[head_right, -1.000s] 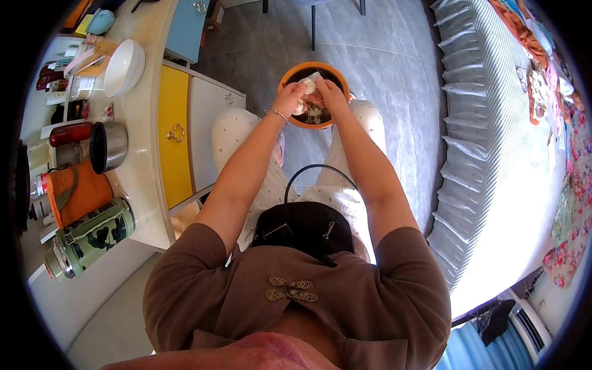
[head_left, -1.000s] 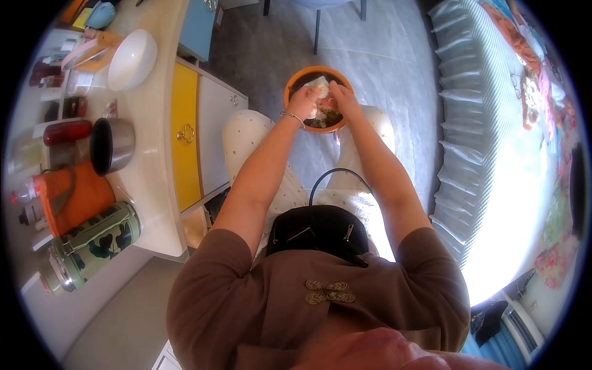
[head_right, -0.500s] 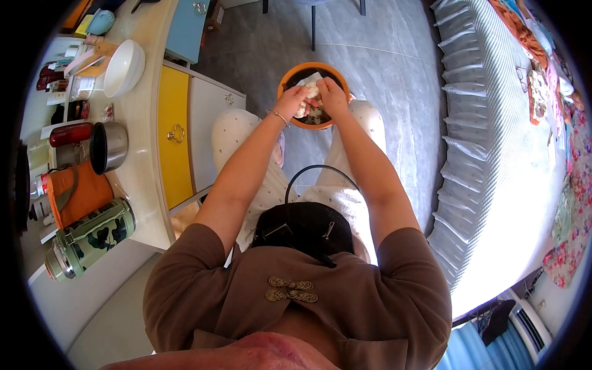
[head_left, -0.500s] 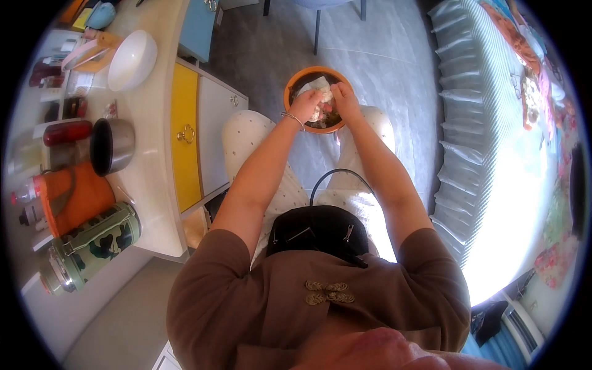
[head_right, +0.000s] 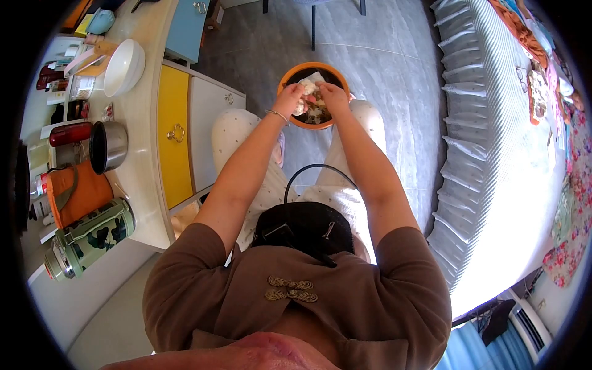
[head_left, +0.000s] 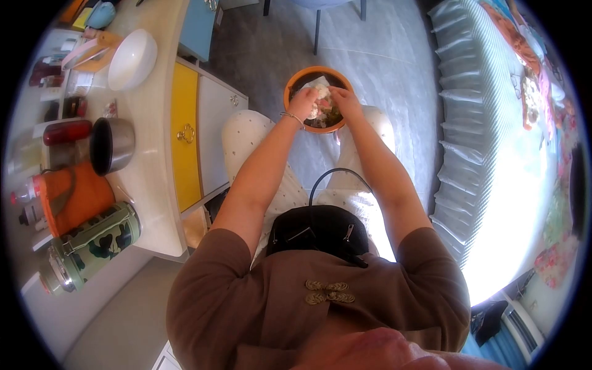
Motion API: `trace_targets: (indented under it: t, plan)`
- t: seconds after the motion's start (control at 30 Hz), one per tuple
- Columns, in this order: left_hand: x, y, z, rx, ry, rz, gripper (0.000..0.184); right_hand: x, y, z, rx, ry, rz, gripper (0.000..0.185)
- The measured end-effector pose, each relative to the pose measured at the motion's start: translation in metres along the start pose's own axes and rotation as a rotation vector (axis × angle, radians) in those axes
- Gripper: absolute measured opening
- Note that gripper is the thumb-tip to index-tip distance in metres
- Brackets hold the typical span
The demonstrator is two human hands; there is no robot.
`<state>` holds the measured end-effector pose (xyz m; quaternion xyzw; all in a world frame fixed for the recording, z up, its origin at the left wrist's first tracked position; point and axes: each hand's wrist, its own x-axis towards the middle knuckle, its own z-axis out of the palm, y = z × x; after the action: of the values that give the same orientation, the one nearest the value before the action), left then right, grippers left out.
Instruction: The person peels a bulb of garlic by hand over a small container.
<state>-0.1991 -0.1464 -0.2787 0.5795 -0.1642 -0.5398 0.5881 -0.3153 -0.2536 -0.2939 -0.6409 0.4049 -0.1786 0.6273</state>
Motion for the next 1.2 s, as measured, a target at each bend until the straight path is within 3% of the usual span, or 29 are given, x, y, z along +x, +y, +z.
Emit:
trace_targets:
  t: [0.1, 0.23, 0.3, 0.43, 0.5, 0.6, 0.73, 0.83, 1.03, 1.2]
  plan:
    - [-0.004, 0.004, 0.004, 0.022, 0.057, -0.02, 0.033, -0.005, -0.006, 0.0, -0.114, 0.062, -0.132, 0.023]
    - [-0.004, 0.003, 0.002, 0.02, 0.041, -0.01, 0.034, -0.006, -0.012, 0.0, -0.13, 0.082, -0.079, 0.023]
    - [-0.002, 0.001, 0.001, 0.037, 0.056, -0.013, 0.034, -0.004, -0.018, 0.0, 0.069, 0.044, 0.106, 0.022]
    - [-0.001, 0.0, -0.001, 0.038, 0.053, -0.013, 0.035, -0.009, -0.023, 0.006, 0.323, 0.004, 0.077, 0.019]
    - [-0.001, -0.001, -0.001, 0.059, 0.041, -0.027, 0.031, -0.011, -0.023, 0.008, 0.106, -0.023, -0.113, 0.017]
    - [0.001, -0.006, -0.004, 0.068, 0.03, -0.048, 0.032, -0.016, -0.028, 0.002, -0.052, 0.015, -0.113, 0.018]
    - [0.002, -0.006, -0.005, 0.054, 0.022, -0.071, 0.032, -0.009, -0.016, 0.002, -0.1, 0.009, -0.094, 0.017]
    - [-0.002, -0.002, -0.004, 0.015, 0.011, -0.074, 0.031, -0.001, -0.004, 0.004, 0.044, -0.052, -0.096, 0.015]
    - [-0.001, -0.002, -0.006, -0.085, -0.018, -0.05, 0.03, -0.006, -0.01, 0.002, -0.018, 0.055, -0.017, 0.013]
    - [-0.002, 0.001, -0.004, -0.065, -0.016, -0.035, 0.028, -0.005, -0.006, 0.003, -0.058, 0.105, -0.171, 0.014]
